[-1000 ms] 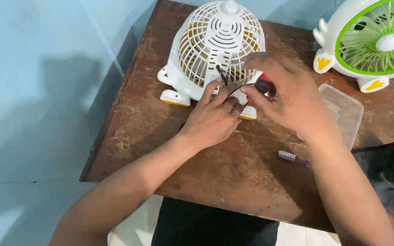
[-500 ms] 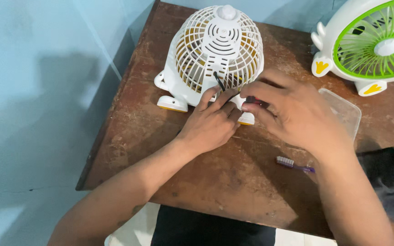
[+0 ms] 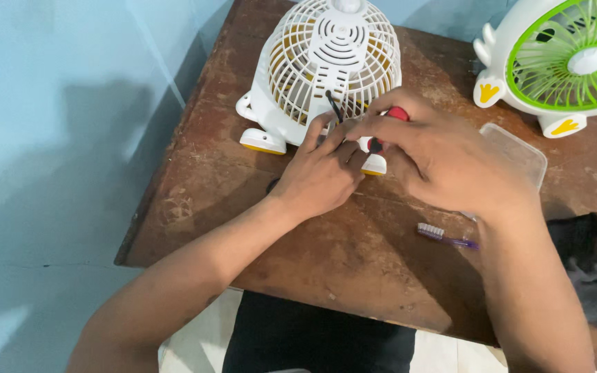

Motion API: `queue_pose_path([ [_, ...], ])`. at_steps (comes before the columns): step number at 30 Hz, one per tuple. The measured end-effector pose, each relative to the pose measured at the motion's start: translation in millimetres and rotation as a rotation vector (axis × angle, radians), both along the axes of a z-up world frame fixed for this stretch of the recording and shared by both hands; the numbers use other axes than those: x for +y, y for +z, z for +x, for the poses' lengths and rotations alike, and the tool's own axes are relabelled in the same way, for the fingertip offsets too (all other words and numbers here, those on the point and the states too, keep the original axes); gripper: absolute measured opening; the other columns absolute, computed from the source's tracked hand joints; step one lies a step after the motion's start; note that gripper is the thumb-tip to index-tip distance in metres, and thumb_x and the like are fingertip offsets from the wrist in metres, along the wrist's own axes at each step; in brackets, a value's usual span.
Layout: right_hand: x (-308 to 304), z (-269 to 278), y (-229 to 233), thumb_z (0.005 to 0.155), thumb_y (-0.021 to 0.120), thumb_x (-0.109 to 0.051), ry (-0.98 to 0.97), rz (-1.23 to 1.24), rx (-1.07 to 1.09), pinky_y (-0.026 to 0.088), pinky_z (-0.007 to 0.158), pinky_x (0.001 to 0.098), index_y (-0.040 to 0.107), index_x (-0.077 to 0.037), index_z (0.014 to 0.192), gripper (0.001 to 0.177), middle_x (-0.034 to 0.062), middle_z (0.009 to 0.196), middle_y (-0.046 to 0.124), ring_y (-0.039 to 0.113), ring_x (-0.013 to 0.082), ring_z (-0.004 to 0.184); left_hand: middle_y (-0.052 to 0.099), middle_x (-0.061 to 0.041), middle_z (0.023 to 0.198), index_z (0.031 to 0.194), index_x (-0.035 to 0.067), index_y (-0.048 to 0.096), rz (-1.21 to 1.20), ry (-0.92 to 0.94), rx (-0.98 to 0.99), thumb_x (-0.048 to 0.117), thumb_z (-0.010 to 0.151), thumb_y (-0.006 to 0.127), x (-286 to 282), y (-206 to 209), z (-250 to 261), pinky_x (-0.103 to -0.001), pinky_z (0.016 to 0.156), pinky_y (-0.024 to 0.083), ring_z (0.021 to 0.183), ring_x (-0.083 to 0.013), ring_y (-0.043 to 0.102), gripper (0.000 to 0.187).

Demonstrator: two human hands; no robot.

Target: The person uses a screwdriver to remove screws from the back and front grilles of a small electric fan. They place the removed screws into a small plastic container and continue unscrewing multiple fasteners from different positions on the fan housing.

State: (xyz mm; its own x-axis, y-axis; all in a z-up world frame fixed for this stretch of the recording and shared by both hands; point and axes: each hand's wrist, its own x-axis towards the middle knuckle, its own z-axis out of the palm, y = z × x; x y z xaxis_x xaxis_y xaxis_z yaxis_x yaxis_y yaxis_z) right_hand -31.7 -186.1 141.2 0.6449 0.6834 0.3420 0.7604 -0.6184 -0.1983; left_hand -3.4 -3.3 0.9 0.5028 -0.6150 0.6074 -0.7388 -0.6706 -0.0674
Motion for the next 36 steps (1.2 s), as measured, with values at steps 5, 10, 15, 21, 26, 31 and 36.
queue_pose_path([
  [5,-3,1,0,0.087,0.068,-0.014,-0.126,0.009,0.089,0.051,0.068,0.0461,0.062,-0.011,0.128,0.042,0.0130,0.114,0.066,0.069,0.0350,0.090,0.071,-0.012,0.110,0.103,0.001,0.074,-0.024,-0.012,-0.005,0.023,0.086,0.072,-1,4,0,-0.054,0.119,0.025,0.135,-0.0278,0.050,0.028],
  [10,4,4,-2,0.091,0.077,-0.031,-0.307,-0.126,-0.070,0.051,0.066,0.0476,0.065,-0.007,0.104,0.030,0.0098,0.093,0.067,0.068,0.0349,0.082,0.072,-0.010,0.109,0.104,0.001,0.075,0.000,0.006,0.011,0.022,0.087,0.071,0,5,0,-0.053,0.121,0.024,0.137,-0.0256,0.049,0.027],
  [15,3,1,1,0.091,0.074,-0.026,-0.193,-0.096,-0.126,0.052,0.070,0.0461,0.066,-0.006,0.104,0.025,0.0132,0.109,0.066,0.068,0.0337,0.088,0.072,-0.013,0.111,0.103,0.001,0.075,-0.038,-0.005,-0.034,0.022,0.087,0.070,0,2,1,-0.052,0.120,0.024,0.135,-0.0262,0.051,0.027],
  [21,-3,3,6,0.084,0.063,-0.007,-0.095,0.016,0.154,0.054,0.071,0.0425,0.062,-0.007,0.122,0.038,0.0134,0.123,0.065,0.071,0.0307,0.089,0.072,-0.011,0.107,0.101,0.003,0.074,0.023,0.005,-0.014,0.017,0.088,0.069,2,4,3,-0.052,0.120,0.024,0.136,-0.0265,0.051,0.020],
  [26,-5,5,2,0.093,0.073,-0.018,-0.194,0.008,0.055,0.052,0.069,0.0435,0.064,-0.008,0.116,0.027,0.0134,0.105,0.068,0.070,0.0335,0.088,0.073,-0.010,0.110,0.106,0.002,0.075,-0.019,-0.007,-0.006,0.019,0.086,0.068,2,4,3,-0.050,0.119,0.023,0.138,-0.0252,0.048,0.028],
  [31,-2,7,1,0.087,0.079,-0.029,-0.213,0.013,-0.038,0.053,0.065,0.0433,0.069,-0.007,0.112,0.034,0.0132,0.100,0.068,0.069,0.0340,0.077,0.073,-0.011,0.111,0.105,0.001,0.075,0.029,0.014,0.014,0.024,0.086,0.069,1,3,5,-0.051,0.118,0.022,0.138,-0.0253,0.047,0.031],
  [36,2,6,1,0.090,0.081,-0.035,-0.315,-0.129,-0.144,0.053,0.071,0.0454,0.070,-0.006,0.105,0.034,0.0117,0.105,0.069,0.069,0.0357,0.087,0.072,-0.011,0.113,0.108,0.001,0.075,-0.043,-0.015,0.004,0.023,0.085,0.069,1,3,5,-0.050,0.119,0.023,0.138,-0.0257,0.048,0.032],
])
